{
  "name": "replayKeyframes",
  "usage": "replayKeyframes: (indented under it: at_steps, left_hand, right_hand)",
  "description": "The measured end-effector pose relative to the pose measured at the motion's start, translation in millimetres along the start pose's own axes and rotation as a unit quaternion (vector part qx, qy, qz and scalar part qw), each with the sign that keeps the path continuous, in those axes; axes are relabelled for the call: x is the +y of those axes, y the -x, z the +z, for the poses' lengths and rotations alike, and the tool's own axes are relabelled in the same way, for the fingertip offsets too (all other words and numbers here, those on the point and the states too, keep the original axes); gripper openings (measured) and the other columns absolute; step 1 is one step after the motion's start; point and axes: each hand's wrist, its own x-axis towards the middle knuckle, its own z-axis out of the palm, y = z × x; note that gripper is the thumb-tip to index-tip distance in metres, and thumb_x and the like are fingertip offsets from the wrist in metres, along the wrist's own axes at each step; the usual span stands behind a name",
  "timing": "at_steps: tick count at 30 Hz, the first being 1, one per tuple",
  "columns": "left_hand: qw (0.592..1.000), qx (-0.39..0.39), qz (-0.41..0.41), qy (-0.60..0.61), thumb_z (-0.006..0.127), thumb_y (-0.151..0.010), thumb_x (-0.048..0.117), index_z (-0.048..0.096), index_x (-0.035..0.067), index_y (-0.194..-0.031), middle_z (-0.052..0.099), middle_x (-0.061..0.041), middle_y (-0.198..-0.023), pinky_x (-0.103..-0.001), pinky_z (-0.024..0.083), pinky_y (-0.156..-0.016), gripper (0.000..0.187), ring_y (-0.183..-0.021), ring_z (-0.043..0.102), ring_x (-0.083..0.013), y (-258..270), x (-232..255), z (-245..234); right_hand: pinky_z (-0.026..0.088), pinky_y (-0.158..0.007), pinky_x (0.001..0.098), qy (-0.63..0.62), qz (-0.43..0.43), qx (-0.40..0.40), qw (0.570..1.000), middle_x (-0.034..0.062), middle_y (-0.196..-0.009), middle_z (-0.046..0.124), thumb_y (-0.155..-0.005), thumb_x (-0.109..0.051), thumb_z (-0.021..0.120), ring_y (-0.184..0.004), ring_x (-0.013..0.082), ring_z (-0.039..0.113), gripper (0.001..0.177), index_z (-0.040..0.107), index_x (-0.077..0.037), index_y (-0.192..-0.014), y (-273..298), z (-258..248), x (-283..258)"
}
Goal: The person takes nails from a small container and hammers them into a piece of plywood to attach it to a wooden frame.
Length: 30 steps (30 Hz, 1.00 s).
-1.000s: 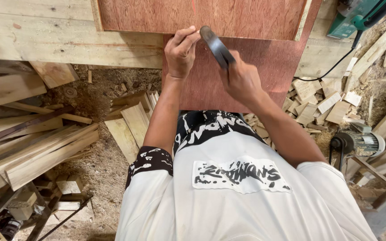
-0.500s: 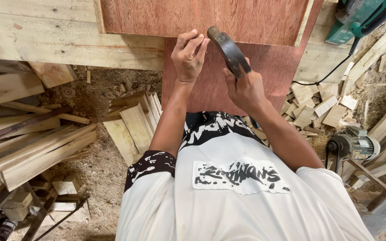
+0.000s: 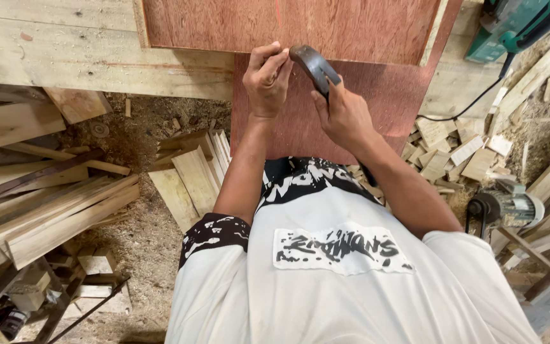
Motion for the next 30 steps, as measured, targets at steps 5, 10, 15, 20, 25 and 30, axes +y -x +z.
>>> replayKeyframes:
  at_steps: [5, 10, 15, 20, 25, 30]
  left_hand:
    - [1.0, -0.005, 0.003, 0.019, 0.084, -0.089, 0.009, 0.078, 0.007, -0.1, 0.067, -0.001, -0.111, -0.021, 0.064, -0.078, 0.013, -0.089, 0.073, -0.011, -4.5, -1.2, 2.0]
    - [1.0, 0.004, 0.002, 0.01, 0.084, -0.089, 0.009, 0.078, 0.008, -0.099, 0.067, -0.001, -0.111, -0.023, 0.064, -0.077, 0.012, -0.09, 0.073, -0.011, -4.8, 0.0, 1.9]
    - [1.0, -0.006, 0.001, 0.007, 0.085, -0.089, 0.013, 0.078, 0.01, -0.1, 0.068, 0.001, -0.111, -0.023, 0.067, -0.075, 0.013, -0.09, 0.072, -0.0094, -5.5, 2.8, -3.4]
    - [0.972, -0.084, 0.15, -0.16, 0.081, -0.091, 0.012, 0.081, 0.013, -0.106, 0.075, 0.001, -0.116, -0.027, 0.057, -0.075, 0.015, -0.092, 0.071, -0.0093, -13.1, -7.1, -37.2]
    - [0.97, -0.082, 0.171, -0.154, 0.08, -0.091, 0.007, 0.08, 0.014, -0.104, 0.077, 0.002, -0.113, -0.028, 0.053, -0.073, 0.014, -0.093, 0.073, -0.0099, -22.1, -9.3, -36.6]
    - [0.97, -0.092, 0.169, -0.149, 0.076, -0.092, 0.001, 0.079, 0.01, -0.105, 0.076, 0.001, -0.114, -0.03, 0.052, -0.071, 0.016, -0.091, 0.073, -0.0119, -25.0, -6.8, -38.4]
  right_hand:
    - [0.053, -0.049, 0.0437, -0.053, -0.112, 0.08, 0.989, 0.0232, -0.089, 0.061, -0.112, -0.023, 0.051, -0.057, 0.0351, 0.065, 0.023, 0.048, -0.002, -0.121, 17.7, -4.3, 1.8]
    - [0.052, -0.053, 0.0472, 0.015, -0.079, 0.068, 0.994, 0.0197, -0.084, 0.06, -0.115, -0.025, 0.054, -0.063, 0.0392, 0.064, 0.025, 0.046, -0.002, -0.121, -1.1, 10.3, 12.9]
    - [0.05, -0.051, 0.0434, -0.025, -0.075, 0.085, 0.993, 0.0144, -0.083, 0.059, -0.115, -0.023, 0.055, -0.06, 0.0352, 0.062, 0.027, 0.044, -0.001, -0.127, -4.6, 8.0, 14.9]
    - [0.047, -0.049, 0.042, -0.026, -0.172, 0.159, 0.972, 0.0176, -0.092, 0.059, -0.117, -0.021, 0.051, -0.06, 0.0315, 0.061, 0.022, 0.049, -0.001, -0.127, 17.3, -14.0, -3.1]
    - [0.052, -0.052, 0.0409, -0.052, -0.148, 0.139, 0.978, 0.0181, -0.094, 0.059, -0.115, -0.02, 0.053, -0.062, 0.0308, 0.064, 0.019, 0.051, -0.002, -0.122, 23.4, -5.4, -4.3]
    - [0.048, -0.05, 0.0447, -0.005, -0.068, 0.073, 0.995, 0.0157, -0.079, 0.059, -0.114, -0.023, 0.054, -0.058, 0.035, 0.061, 0.037, 0.044, 0.006, -0.135, -8.3, 16.6, 16.7]
